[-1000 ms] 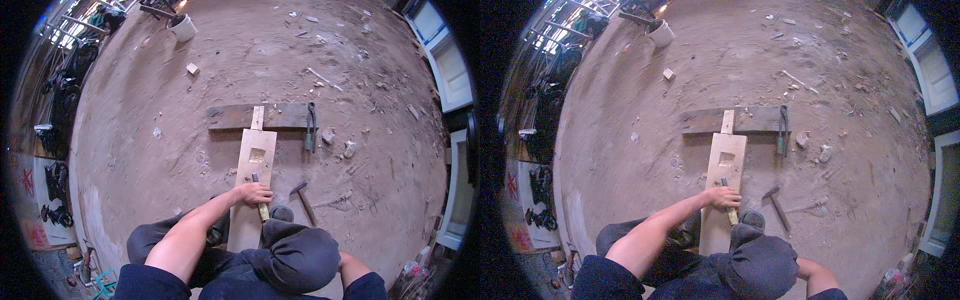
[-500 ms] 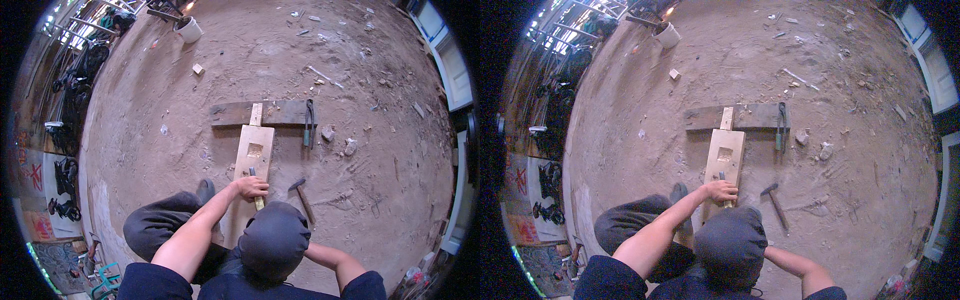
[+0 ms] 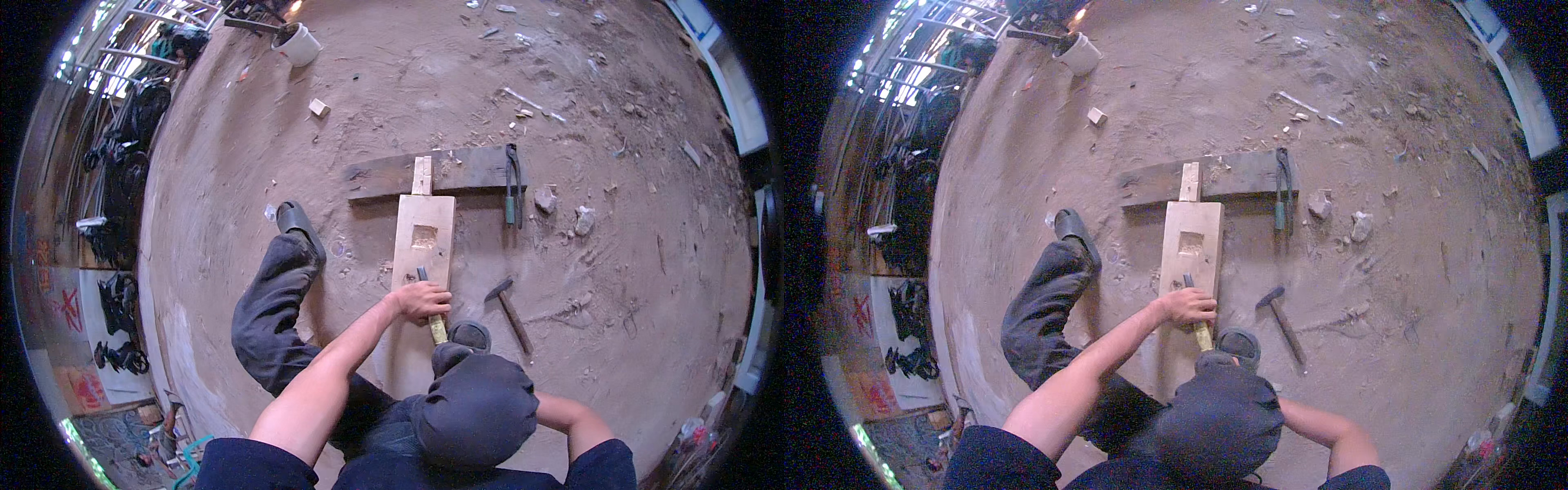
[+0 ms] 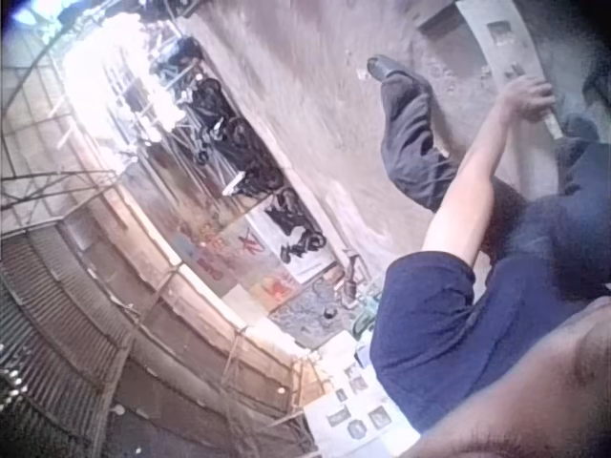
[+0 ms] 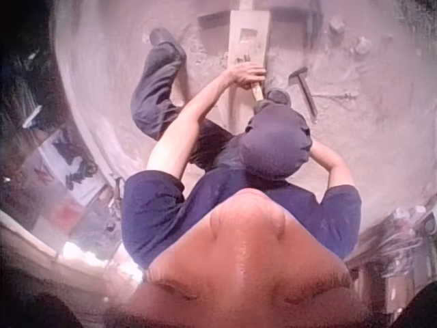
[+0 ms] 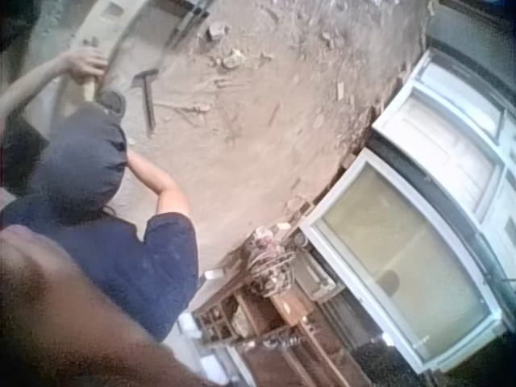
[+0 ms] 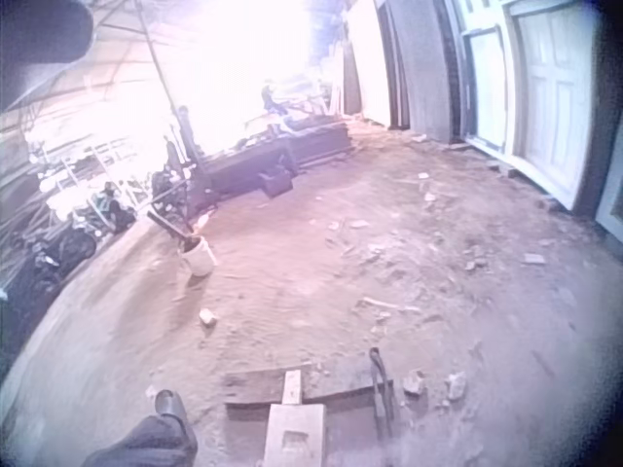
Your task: The person carves a rectangular hole into a wooden board using a chisel and a hammer while sitting on the floor.
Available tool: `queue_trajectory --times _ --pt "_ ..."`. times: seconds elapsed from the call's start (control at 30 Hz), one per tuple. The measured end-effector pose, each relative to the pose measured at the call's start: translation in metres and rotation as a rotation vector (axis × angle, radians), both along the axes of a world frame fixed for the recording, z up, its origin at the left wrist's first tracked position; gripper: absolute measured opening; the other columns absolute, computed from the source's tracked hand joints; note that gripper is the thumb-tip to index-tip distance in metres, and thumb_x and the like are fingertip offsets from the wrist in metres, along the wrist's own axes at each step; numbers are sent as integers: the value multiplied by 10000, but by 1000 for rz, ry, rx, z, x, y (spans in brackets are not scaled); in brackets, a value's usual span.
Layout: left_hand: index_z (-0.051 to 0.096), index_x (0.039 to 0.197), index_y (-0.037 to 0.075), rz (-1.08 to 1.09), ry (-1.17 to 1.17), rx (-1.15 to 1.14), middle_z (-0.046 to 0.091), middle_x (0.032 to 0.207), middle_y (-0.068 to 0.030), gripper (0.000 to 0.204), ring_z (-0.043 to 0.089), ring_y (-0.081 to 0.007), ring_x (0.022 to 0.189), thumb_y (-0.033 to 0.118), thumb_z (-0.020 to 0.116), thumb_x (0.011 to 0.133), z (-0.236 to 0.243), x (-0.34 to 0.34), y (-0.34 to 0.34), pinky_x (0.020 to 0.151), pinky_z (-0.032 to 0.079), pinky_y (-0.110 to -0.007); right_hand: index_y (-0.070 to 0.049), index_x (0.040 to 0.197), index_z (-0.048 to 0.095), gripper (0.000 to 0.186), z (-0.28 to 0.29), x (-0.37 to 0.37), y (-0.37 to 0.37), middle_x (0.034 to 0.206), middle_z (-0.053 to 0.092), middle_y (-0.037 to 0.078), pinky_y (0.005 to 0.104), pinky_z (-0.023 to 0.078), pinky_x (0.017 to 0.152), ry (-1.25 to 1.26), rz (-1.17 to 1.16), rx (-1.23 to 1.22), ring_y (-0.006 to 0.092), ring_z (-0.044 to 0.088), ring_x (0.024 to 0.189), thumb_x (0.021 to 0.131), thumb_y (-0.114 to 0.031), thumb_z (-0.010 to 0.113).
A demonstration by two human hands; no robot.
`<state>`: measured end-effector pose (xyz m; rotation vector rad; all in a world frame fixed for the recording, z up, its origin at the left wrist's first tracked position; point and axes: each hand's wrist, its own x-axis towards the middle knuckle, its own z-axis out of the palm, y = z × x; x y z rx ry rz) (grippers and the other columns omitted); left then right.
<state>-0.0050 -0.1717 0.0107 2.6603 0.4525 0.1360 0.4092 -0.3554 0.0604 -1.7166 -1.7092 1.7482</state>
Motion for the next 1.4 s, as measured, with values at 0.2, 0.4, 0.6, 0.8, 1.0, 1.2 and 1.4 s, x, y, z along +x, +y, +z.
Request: queue_trajectory --times 0.2,0.4,0.6,0.8,1.0,1.2,1.4 --pt "523 984 119 0 -24 -23 522 965 -79 469 558 -264 875 240 723 578 -5 9 7 764 475 -383 -32 881 661 152 14 15 -26 799 658 157 338 497 648 -86 -106 -44 242 642 705 884 -184 645" --pt "526 987 118 -27 -31 -24 524 964 -79 487 554 -266 885 239 727 560 -2 9 9 760 477 -393 -30 881 659 152 13 -16 -28 796 656 157 339 497 646 -41 -130 -38 245 642 703 885 -181 640" --pt "531 986 119 -19 -19 -40 522 952 -73 498 555 -265 876 237 728 544 4 14 10 751 477 -393 -28 881 656 152 -4 -64 -4 792 655 158 341 496 643 90 -122 29 249 641 702 886 -178 636" --pt "536 974 109 -9 -14 -5 518 945 -75 504 551 -267 868 232 728 525 3 5 7 753 476 -390 -26 881 654 151 -15 -140 42 789 653 159 342 495 641 304 -123 71 252 641 700 887 -176 632" --pt "517 976 96 -42 -61 37 510 943 -77 490 540 -265 905 239 721 554 4 9 7 775 470 -377 -24 882 652 151 -29 -155 72 786 651 159 344 495 639 328 -221 168 256 640 698 889 -173 628" --pt "515 972 97 -46 -66 27 525 967 -78 432 546 -256 915 252 708 618 2 5 4 780 468 -376 -10 907 610 143 -48 -121 119 798 629 157 379 490 637 41 -302 612 357 620 719 868 -148 609" --pt "529 960 101 8 -205 119 540 954 -72 301 556 -244 901 267 673 754 5 4 1 777 466 -364 -25 1078 547 292 -62 -89 133 1044 579 174 428 475 819 -405 -154 624 355 570 1001 851 -186 635"
